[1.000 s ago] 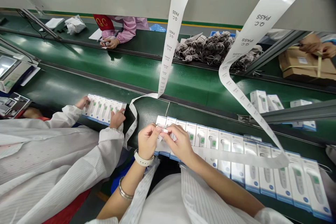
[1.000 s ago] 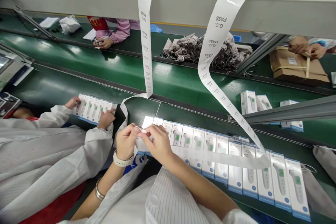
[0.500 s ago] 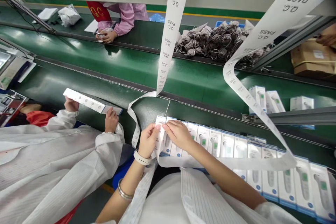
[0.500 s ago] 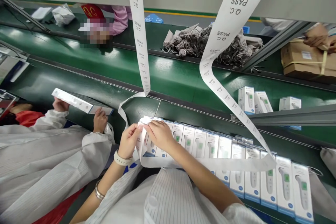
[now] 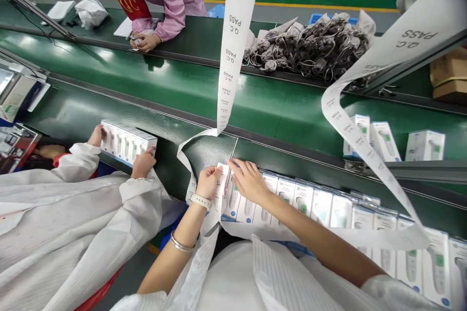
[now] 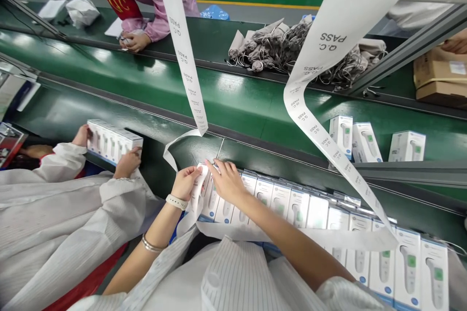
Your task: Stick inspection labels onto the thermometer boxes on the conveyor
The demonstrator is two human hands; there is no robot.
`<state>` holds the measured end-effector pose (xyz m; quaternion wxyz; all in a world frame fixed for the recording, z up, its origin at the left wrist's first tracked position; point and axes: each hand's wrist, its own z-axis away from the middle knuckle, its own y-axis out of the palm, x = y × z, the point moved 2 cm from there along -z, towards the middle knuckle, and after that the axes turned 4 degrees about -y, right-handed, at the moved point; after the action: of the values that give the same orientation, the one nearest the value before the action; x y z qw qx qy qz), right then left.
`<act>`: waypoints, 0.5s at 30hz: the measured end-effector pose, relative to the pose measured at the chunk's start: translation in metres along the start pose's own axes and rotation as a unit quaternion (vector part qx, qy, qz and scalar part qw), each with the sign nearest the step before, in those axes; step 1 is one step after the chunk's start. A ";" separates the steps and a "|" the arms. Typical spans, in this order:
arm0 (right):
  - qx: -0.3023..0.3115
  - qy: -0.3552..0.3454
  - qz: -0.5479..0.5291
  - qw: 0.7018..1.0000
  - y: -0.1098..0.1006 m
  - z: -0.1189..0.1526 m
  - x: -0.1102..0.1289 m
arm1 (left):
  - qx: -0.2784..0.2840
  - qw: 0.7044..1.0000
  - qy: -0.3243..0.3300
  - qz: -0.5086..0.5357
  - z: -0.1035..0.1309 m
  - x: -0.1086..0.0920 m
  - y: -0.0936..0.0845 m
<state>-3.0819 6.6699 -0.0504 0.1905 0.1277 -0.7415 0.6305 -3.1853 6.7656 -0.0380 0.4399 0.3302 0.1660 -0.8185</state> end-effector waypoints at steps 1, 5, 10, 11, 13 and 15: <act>0.008 -0.011 0.008 1.000 0.000 -0.001 0.000 | -0.003 1.000 0.000 -0.003 -0.001 0.000 0.000; 0.032 -0.027 0.020 0.999 0.001 -0.003 -0.002 | -0.019 1.000 0.001 -0.017 -0.005 0.000 0.000; 0.042 -0.026 0.036 0.998 0.002 -0.001 -0.002 | -0.077 0.997 0.000 -0.017 -0.004 0.004 -0.003; 0.042 -0.026 0.040 0.998 0.001 0.000 -0.001 | -0.088 0.996 0.003 -0.010 -0.003 0.005 -0.005; 0.044 -0.025 0.046 0.998 0.000 0.001 -0.001 | -0.102 0.995 0.010 0.008 -0.002 0.008 -0.009; 0.045 -0.023 0.046 0.998 -0.002 0.000 0.000 | -0.107 0.994 0.013 0.022 0.000 0.009 -0.014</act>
<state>-3.0814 6.6696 -0.0489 0.1384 0.1162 -0.7218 0.6681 -3.2004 6.7678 -0.0450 0.4883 0.2955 0.2515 -0.7817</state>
